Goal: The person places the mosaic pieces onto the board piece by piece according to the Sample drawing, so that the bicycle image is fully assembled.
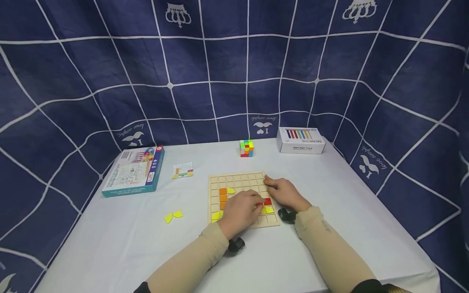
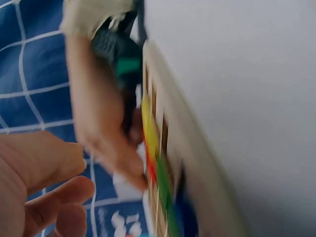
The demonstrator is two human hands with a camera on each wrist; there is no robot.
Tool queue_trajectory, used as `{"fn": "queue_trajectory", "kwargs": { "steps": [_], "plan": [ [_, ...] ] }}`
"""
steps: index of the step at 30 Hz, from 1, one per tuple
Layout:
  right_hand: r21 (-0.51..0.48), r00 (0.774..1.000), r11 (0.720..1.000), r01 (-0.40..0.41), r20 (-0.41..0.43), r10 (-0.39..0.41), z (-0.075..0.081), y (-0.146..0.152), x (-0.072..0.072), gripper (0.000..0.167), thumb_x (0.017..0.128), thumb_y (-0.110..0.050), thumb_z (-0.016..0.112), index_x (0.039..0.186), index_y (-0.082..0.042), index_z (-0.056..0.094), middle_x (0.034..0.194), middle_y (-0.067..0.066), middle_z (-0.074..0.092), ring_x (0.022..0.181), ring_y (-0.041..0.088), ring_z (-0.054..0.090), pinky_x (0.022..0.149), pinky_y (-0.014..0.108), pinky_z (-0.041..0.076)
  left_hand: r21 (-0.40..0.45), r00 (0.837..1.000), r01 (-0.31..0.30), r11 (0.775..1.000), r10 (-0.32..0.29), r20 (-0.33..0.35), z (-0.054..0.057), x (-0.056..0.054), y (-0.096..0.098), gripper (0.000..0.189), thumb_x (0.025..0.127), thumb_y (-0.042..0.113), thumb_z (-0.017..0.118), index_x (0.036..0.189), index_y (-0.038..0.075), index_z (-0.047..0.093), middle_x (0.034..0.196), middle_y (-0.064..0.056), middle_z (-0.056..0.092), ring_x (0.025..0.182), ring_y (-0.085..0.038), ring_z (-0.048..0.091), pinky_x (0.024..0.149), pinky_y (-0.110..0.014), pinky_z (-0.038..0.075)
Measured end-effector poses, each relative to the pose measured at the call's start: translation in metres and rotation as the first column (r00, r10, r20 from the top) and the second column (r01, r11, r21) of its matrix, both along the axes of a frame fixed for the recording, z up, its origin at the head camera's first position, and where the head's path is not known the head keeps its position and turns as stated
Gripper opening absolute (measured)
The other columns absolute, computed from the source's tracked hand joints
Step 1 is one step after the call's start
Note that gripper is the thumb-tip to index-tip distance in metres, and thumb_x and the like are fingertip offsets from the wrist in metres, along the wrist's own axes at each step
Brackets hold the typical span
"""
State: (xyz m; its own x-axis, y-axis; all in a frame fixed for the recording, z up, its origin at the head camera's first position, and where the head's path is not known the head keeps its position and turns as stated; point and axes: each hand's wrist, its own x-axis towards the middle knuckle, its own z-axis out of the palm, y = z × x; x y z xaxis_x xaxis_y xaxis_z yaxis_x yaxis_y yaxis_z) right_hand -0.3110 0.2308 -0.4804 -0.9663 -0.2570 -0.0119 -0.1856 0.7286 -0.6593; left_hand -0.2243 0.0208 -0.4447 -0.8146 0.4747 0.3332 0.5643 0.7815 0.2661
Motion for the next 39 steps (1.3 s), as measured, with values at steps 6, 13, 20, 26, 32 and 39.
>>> {"fn": "queue_trajectory", "kwargs": {
  "steps": [6, 13, 20, 26, 32, 39],
  "plan": [
    [-0.010, 0.999, 1.000, 0.004, 0.040, -0.003, -0.001, -0.002, -0.001, 0.045, 0.103, -0.023, 0.058, 0.146, -0.011, 0.056, 0.159, -0.002, 0.044, 0.149, 0.029, 0.039, 0.118, 0.053, 0.034, 0.104, 0.989, -0.144, 0.984, 0.146, -0.007, 0.005, 0.007, -0.080, 0.019, 0.092, 0.030, 0.076, 0.109, 0.023, 0.081, 0.110, 0.008, 0.073, 0.093, -0.012, 0.071, 0.070, -0.030, 0.055],
    [-0.003, 0.998, 1.000, 0.013, 0.062, -0.012, 0.003, 0.001, -0.002, 0.046, 0.104, -0.027, 0.057, 0.148, -0.013, 0.055, 0.160, -0.004, 0.042, 0.151, 0.029, 0.037, 0.119, 0.053, 0.033, 0.062, 0.909, -0.395, 0.916, 0.381, 0.167, -0.006, 0.011, -0.195, 0.029, 0.091, 0.027, 0.075, 0.118, 0.016, 0.078, 0.115, -0.006, 0.072, 0.087, -0.020, 0.067, 0.073, -0.043, 0.056],
    [-0.015, 0.996, 0.999, 0.044, 0.083, -0.043, 0.007, 0.002, -0.001, 0.050, 0.106, -0.042, 0.051, 0.149, -0.016, 0.054, 0.160, -0.006, 0.043, 0.151, 0.028, 0.037, 0.120, 0.053, 0.032, -0.038, 0.846, -0.428, 0.903, 0.415, 0.336, -0.020, 0.016, -0.237, 0.053, 0.081, 0.047, 0.084, 0.120, 0.013, 0.073, 0.111, -0.008, 0.069, 0.099, -0.029, 0.067, 0.079, -0.050, 0.054],
    [-0.047, 0.983, 0.992, 0.120, 0.144, -0.112, 0.007, -0.001, 0.002, 0.064, 0.105, -0.060, 0.042, 0.139, -0.012, 0.066, 0.130, 0.006, 0.070, 0.127, 0.029, 0.060, 0.110, 0.052, 0.043, -0.082, 0.807, -0.471, 0.878, 0.467, 0.362, -0.019, 0.017, -0.243, 0.051, 0.078, 0.048, 0.086, 0.112, 0.012, 0.072, 0.103, -0.005, 0.070, 0.088, -0.021, 0.064, 0.071, -0.041, 0.052],
    [-0.023, 0.979, 0.990, 0.138, 0.154, -0.133, 0.006, -0.001, 0.003, 0.064, 0.105, -0.062, 0.039, 0.128, -0.013, 0.073, 0.091, 0.006, 0.069, 0.104, 0.025, 0.060, 0.095, 0.045, 0.044, -0.073, 0.788, -0.467, 0.881, 0.452, 0.419, -0.014, 0.017, -0.245, 0.041, 0.081, 0.039, 0.086, 0.107, 0.010, 0.073, 0.097, -0.004, 0.070, 0.082, -0.018, 0.061, 0.068, -0.037, 0.049],
    [-0.022, 0.993, 0.997, 0.079, 0.093, -0.077, 0.008, -0.003, 0.003, 0.056, 0.107, -0.053, 0.041, 0.146, -0.016, 0.058, 0.152, -0.001, 0.055, 0.141, 0.032, 0.051, 0.116, 0.055, 0.038, -0.049, 0.804, -0.446, 0.894, 0.424, 0.418, -0.012, 0.019, -0.243, 0.032, 0.085, 0.025, 0.084, 0.112, 0.011, 0.073, 0.104, -0.006, 0.068, 0.083, -0.020, 0.057, 0.068, -0.036, 0.047]
  ]
}}
